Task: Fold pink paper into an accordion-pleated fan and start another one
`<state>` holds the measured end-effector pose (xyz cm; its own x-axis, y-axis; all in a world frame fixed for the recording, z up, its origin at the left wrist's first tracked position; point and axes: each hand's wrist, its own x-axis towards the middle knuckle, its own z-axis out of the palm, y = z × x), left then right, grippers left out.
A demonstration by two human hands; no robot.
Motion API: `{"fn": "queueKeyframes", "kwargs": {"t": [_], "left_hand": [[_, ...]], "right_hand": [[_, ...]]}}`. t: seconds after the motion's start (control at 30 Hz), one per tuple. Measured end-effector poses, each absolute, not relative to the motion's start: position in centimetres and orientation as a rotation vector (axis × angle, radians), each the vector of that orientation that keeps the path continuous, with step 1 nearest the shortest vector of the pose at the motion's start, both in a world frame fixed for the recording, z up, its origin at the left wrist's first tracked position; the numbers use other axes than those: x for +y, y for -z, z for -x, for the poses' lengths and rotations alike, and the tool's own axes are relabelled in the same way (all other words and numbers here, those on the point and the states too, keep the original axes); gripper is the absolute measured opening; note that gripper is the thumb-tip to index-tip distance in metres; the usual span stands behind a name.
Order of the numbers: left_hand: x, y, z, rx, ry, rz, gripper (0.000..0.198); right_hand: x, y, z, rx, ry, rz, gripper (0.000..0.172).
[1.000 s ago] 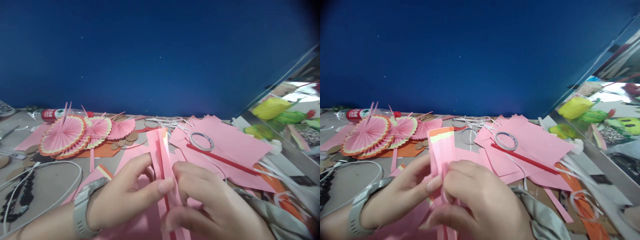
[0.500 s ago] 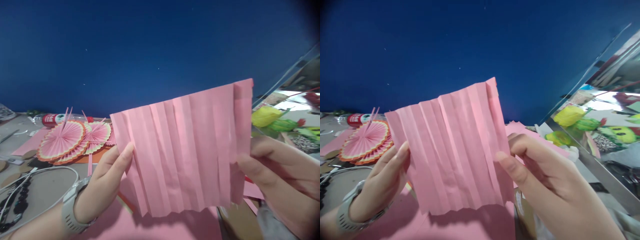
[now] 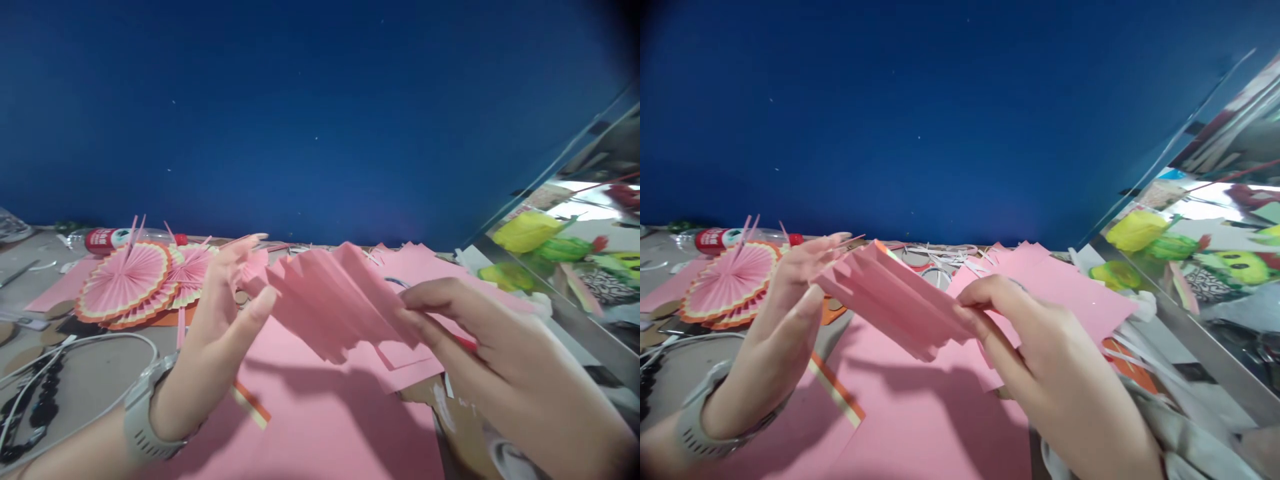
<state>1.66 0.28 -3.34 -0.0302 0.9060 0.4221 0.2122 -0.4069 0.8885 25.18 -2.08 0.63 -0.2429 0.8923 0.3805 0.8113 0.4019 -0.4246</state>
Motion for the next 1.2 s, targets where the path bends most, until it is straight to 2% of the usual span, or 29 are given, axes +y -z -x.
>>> {"fn": "queueKeyframes", "kwargs": {"t": [0.07, 0.17, 0.23, 0.37, 0.53, 0.63, 0.83, 1.0, 1.13, 1.2], "left_hand": [[0.1, 2.8, -1.3, 1.192, -1.166, -1.745, 0.034], [-0.2, 2.2, -1.1, 1.260, -0.847, -1.955, 0.013], [-0.3, 2.1, -1.1, 1.296, -0.770, -2.014, 0.023], [-0.3, 2.3, -1.4, 1.271, -0.762, -1.885, 0.018], [-0.3, 2.7, -1.6, 1.266, -0.772, -1.754, 0.019], [-0.4, 2.7, -1.7, 1.297, -0.798, -1.790, 0.029], [-0.8, 2.3, -1.7, 1.260, -0.718, -1.821, 0.031], [-0.5, 2.4, -1.6, 1.301, -0.867, -1.816, 0.031], [0.4, 3.0, -1.7, 1.233, -1.003, -1.713, 0.018], [0.7, 3.2, -1.5, 1.182, -1.062, -1.728, 0.037]], "right_hand": [[-1.9, -0.4, -25.1, -2.180, -0.251, 1.420, 0.010], [-1.7, -0.3, -24.8, -2.254, -0.389, 1.431, 0.012], [-1.7, -0.2, -24.5, -2.262, -0.457, 1.440, 0.015], [-1.8, 0.1, -23.5, -2.269, -0.417, 1.424, 0.009], [-2.2, 1.4, -22.4, -2.323, 0.049, 1.280, 0.014], [-2.0, 2.1, -22.1, -2.368, 0.242, 1.236, 0.016], [-1.8, 2.0, -22.3, -2.384, 0.241, 1.248, 0.020], [-1.7, 1.4, -22.9, -2.377, 0.099, 1.413, 0.024], [-1.3, 1.0, -23.6, -2.413, 0.182, 1.459, 0.025], [-1.2, 0.9, -23.8, -2.491, 0.226, 1.413, 0.025]]}}
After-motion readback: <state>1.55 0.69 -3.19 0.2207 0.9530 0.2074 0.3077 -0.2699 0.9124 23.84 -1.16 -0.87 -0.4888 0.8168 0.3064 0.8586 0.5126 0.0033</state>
